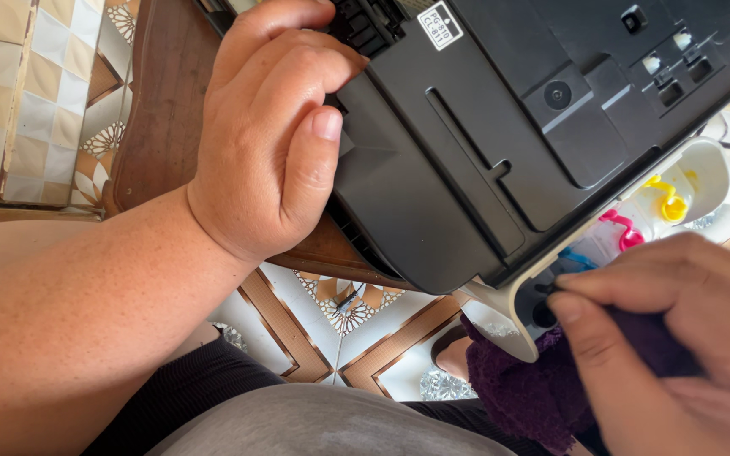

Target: The person cleans the ink tank area of a printer using a purple cloth. They wipe the exterior and interior surfaces around the colored ink ports, then remove and reinsert the small colored caps on the ink fill ports.

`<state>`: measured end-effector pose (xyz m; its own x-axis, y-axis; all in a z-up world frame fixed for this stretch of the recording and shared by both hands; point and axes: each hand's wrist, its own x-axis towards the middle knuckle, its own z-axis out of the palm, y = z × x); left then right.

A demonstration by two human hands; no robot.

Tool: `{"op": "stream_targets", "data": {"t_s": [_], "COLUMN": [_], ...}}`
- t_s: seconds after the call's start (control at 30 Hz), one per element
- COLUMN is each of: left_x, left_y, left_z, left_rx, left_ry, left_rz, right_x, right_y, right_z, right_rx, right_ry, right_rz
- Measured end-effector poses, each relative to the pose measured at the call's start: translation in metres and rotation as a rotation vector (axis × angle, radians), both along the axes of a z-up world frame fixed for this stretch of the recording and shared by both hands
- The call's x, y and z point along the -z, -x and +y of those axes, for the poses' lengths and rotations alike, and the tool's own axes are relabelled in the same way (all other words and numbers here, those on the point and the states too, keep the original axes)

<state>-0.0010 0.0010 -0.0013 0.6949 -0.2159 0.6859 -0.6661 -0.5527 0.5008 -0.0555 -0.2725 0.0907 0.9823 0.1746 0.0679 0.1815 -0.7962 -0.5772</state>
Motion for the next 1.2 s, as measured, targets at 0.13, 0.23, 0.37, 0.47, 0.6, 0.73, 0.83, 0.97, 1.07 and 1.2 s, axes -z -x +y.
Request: {"op": "stream_targets", "data": {"t_s": [0.13,0.23,0.37,0.47,0.6,0.73,0.83,0.97,1.07,1.2], "left_x": [0.000,-0.002,-0.005,-0.006,-0.006,-0.007,-0.007,-0.007,-0.007,-0.007], "left_y": [0.000,-0.001,-0.002,-0.003,-0.003,-0.003,-0.004,-0.004,-0.004,-0.005], "left_z": [-0.001,-0.002,-0.004,-0.005,-0.006,-0.007,-0.008,-0.007,-0.008,-0.008], "left_rx": [0.004,0.009,0.022,0.023,0.010,0.009,0.013,0.020,0.014,0.022], "left_ry": [-0.005,-0.010,-0.005,-0.005,-0.018,-0.019,-0.017,-0.014,-0.019,-0.026], "left_rz": [0.003,0.006,0.013,0.022,0.012,0.015,0.016,0.019,0.019,0.020], "right_x": [0.004,0.005,0.006,0.006,0.008,0.010,0.010,0.010,0.011,0.011], "right_y": [0.000,-0.002,-0.004,-0.006,-0.006,-0.005,-0.007,-0.008,-0.007,-0.008], "right_z": [-0.011,-0.020,-0.026,-0.027,-0.028,-0.029,-0.029,-0.028,-0.027,-0.025], "right_rx": [0.029,-0.010,-0.043,-0.063,-0.083,-0.063,-0.053,-0.071,-0.064,-0.065], "right_ry": [-0.020,-0.034,-0.042,-0.056,-0.089,-0.076,-0.046,-0.059,-0.070,-0.074], "right_rz": [0.058,0.090,0.093,0.093,0.083,0.087,0.095,0.091,0.089,0.074]}}
